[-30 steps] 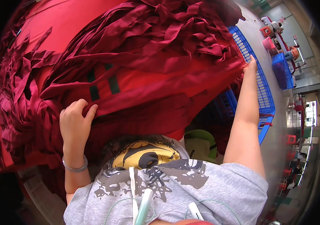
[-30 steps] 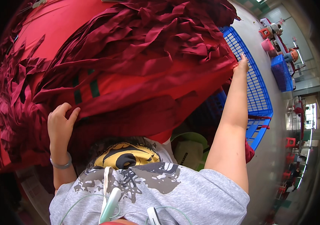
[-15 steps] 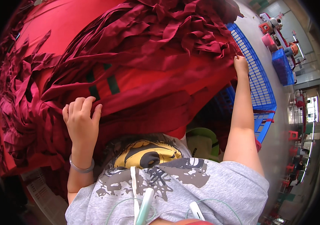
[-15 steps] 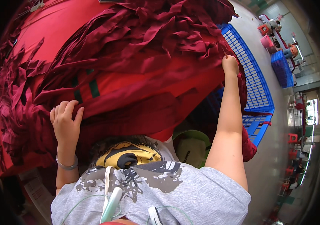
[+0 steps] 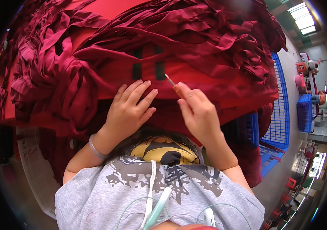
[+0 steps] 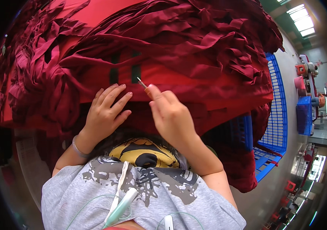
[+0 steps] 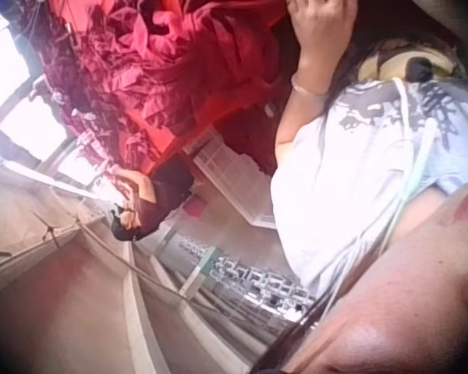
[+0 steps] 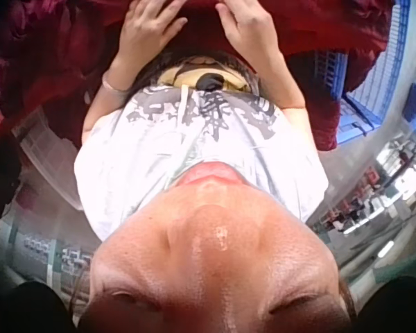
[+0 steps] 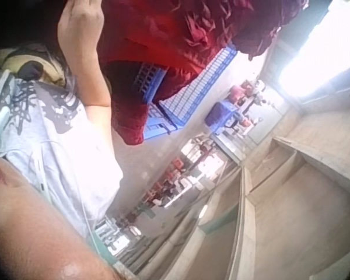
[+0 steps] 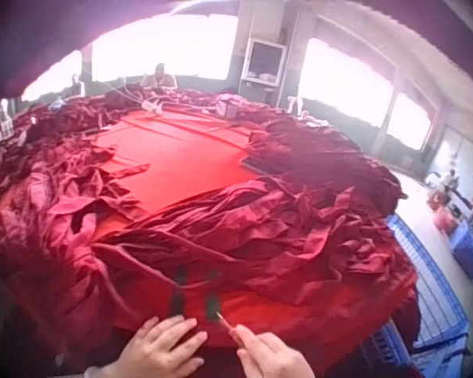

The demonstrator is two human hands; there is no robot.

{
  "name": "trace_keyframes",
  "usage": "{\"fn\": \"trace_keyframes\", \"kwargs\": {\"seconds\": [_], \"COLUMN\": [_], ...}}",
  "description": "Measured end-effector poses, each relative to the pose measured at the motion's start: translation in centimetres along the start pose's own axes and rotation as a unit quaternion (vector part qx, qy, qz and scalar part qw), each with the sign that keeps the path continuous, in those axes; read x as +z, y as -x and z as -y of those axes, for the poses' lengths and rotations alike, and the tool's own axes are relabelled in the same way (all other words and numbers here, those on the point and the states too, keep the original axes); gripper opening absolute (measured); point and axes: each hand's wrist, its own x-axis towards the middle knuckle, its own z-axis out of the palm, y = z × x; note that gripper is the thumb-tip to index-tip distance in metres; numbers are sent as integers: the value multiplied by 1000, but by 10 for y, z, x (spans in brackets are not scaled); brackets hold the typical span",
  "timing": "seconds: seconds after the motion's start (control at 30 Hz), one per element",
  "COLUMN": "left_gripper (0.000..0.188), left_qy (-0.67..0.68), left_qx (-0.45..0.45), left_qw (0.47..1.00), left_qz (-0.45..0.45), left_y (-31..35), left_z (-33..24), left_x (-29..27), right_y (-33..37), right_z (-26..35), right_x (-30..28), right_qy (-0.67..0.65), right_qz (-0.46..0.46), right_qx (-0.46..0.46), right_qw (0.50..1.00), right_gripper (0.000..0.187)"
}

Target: The person uses a small cutting tool to trim the edges of a large piece of red fabric laid out on a table. They repeatedly lift sections of the fabric to access the edges and make precise cuts along the seams.

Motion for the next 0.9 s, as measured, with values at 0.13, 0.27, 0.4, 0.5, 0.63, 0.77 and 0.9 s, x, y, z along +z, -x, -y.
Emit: {"fn": "trace_keyframes", "kwargs": {"seconds": [0.13,0.27,0.4,0.5,0.63,0.77,0.9], "left_gripper": [51,54,54,54,54,55,56], "left_qy": [20,11,1,-2,-5,-9,-9], "left_qx": [-24,-22,-19,-26,-33,-34,-34], "left_qw": [999,1000,1000,1000,999,999,999], "left_qz": [-10,-18,-17,-16,-18,-22,-22], "left_y": [-2,1,0,1,2,3,2], "left_z": [-5,-2,-1,-3,-5,-5,-6], "left_x": [3,8,10,10,12,13,13], "right_y": [8,7,3,-3,4,8,2], "right_z": [17,18,14,9,21,14,10], "right_x": [12,18,28,29,16,21,24], "right_qy": [108,134,105,60,-138,-188,-273], "right_qz": [77,67,41,-8,88,99,99], "right_qx": [-11,-17,-8,15,147,200,260], "right_qw": [991,989,994,998,975,956,921], "right_gripper": [32,31,29,28,27,28,29]}}
